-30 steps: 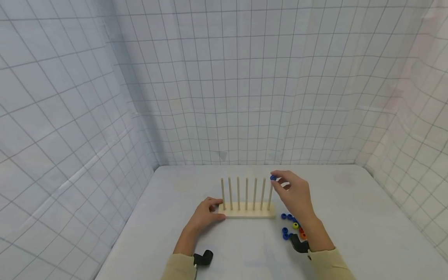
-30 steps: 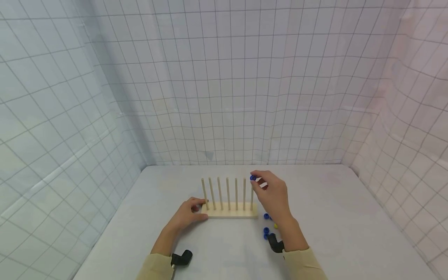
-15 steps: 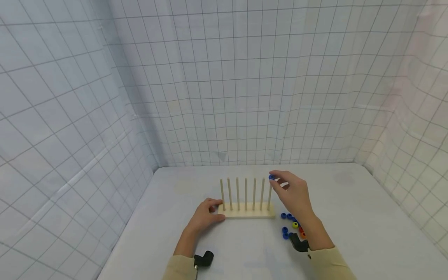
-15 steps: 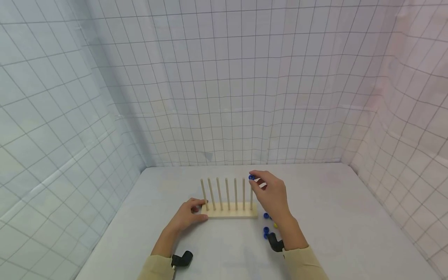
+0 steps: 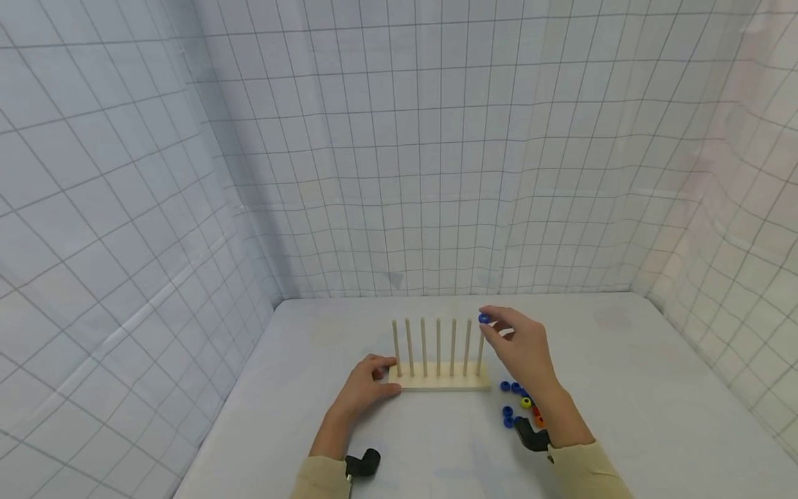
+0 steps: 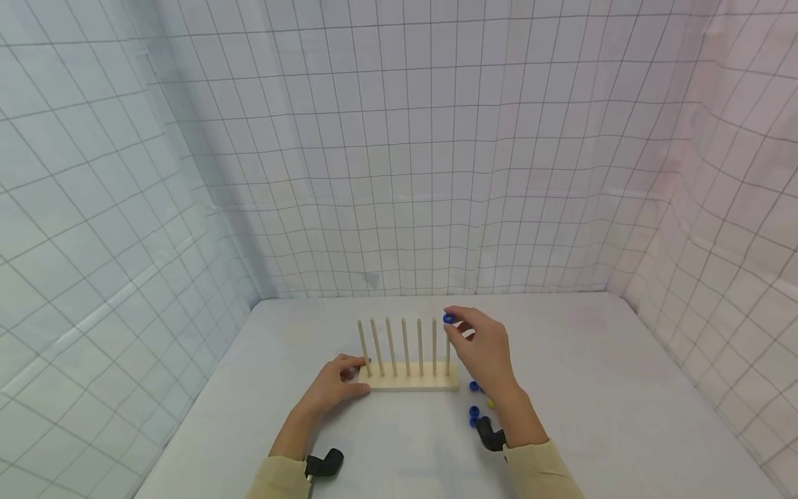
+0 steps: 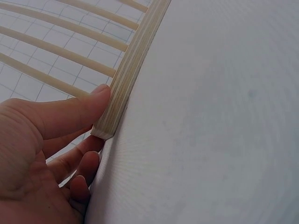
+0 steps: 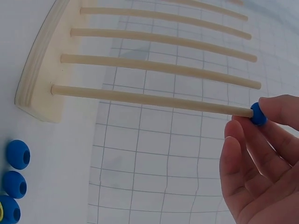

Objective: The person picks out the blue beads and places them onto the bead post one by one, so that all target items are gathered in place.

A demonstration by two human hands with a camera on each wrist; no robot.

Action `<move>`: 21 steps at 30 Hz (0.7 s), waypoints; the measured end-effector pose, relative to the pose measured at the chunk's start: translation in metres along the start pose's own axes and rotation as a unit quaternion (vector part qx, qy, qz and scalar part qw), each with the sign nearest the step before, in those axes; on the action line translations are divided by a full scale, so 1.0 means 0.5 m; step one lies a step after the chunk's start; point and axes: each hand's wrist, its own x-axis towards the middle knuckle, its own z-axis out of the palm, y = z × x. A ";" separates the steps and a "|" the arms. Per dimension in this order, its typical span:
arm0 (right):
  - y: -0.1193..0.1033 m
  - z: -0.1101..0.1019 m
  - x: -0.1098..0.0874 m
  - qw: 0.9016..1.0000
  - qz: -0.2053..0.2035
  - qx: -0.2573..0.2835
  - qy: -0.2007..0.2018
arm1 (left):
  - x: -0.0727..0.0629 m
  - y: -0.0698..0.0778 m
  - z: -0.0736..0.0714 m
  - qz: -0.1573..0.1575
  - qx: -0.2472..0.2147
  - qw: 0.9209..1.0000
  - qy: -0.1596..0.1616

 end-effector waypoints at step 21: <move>0.009 0.003 -0.008 0.999 0.029 0.010 -0.020 | 0.005 -0.004 0.004 -0.001 -0.002 1.000 0.000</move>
